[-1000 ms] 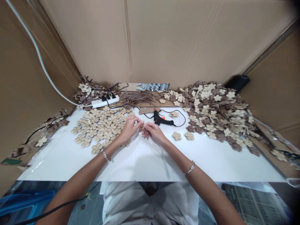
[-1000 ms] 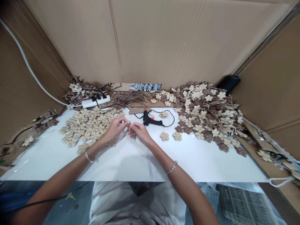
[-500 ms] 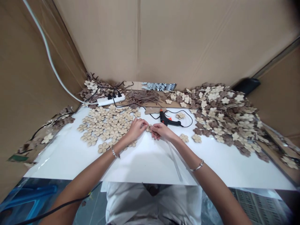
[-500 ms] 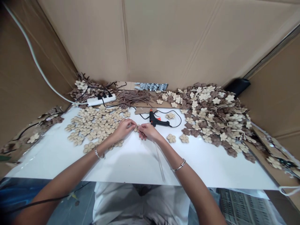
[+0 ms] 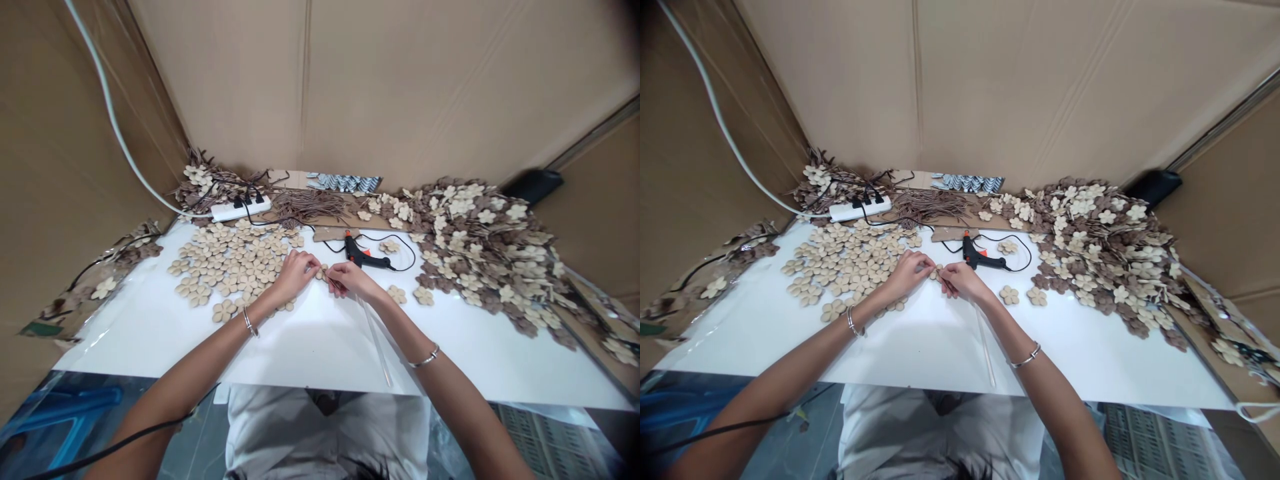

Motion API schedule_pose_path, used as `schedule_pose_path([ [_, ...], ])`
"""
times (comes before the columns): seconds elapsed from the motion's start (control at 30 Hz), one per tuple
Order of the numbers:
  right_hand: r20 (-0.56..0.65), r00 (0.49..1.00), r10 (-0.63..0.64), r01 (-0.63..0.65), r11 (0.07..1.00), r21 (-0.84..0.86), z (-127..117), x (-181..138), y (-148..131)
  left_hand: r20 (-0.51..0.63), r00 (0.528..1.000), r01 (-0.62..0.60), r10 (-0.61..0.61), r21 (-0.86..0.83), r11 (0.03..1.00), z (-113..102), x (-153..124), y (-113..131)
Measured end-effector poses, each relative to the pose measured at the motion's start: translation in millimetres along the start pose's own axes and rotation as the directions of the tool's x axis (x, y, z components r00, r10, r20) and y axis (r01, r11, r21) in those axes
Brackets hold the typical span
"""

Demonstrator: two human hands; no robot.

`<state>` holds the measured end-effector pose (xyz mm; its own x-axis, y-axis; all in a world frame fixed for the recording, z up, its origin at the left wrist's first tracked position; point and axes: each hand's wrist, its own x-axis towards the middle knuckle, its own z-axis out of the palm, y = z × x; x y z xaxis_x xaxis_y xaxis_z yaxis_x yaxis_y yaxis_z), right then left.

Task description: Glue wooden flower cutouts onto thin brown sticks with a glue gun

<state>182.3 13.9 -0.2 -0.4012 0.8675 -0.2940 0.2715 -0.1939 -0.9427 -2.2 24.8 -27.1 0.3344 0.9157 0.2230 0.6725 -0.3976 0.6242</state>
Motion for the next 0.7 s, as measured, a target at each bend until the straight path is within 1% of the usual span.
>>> schedule_pose_path([
  [0.17,-0.001,1.0,0.009,-0.009,0.999,-0.04,-0.2,1.0,-0.6,0.001,1.0,0.0,0.0,0.007,1.0,-1.2,0.7,0.6],
  [0.43,0.015,0.999,0.039,-0.038,0.996,-0.083,-0.6,1.6,-3.5,-0.004,1.0,-0.008,0.008,0.026,1.0,-4.8,0.0,9.0],
  [0.57,-0.001,0.999,0.052,-0.052,0.994,-0.101,0.4,1.4,-5.9,-0.001,1.0,0.011,-0.011,0.037,0.999,-5.6,0.6,12.0],
  [0.7,-0.011,0.998,0.065,-0.066,0.991,-0.116,1.5,0.8,-7.9,-0.002,1.0,-0.012,0.012,0.025,1.0,-5.6,0.1,12.3],
])
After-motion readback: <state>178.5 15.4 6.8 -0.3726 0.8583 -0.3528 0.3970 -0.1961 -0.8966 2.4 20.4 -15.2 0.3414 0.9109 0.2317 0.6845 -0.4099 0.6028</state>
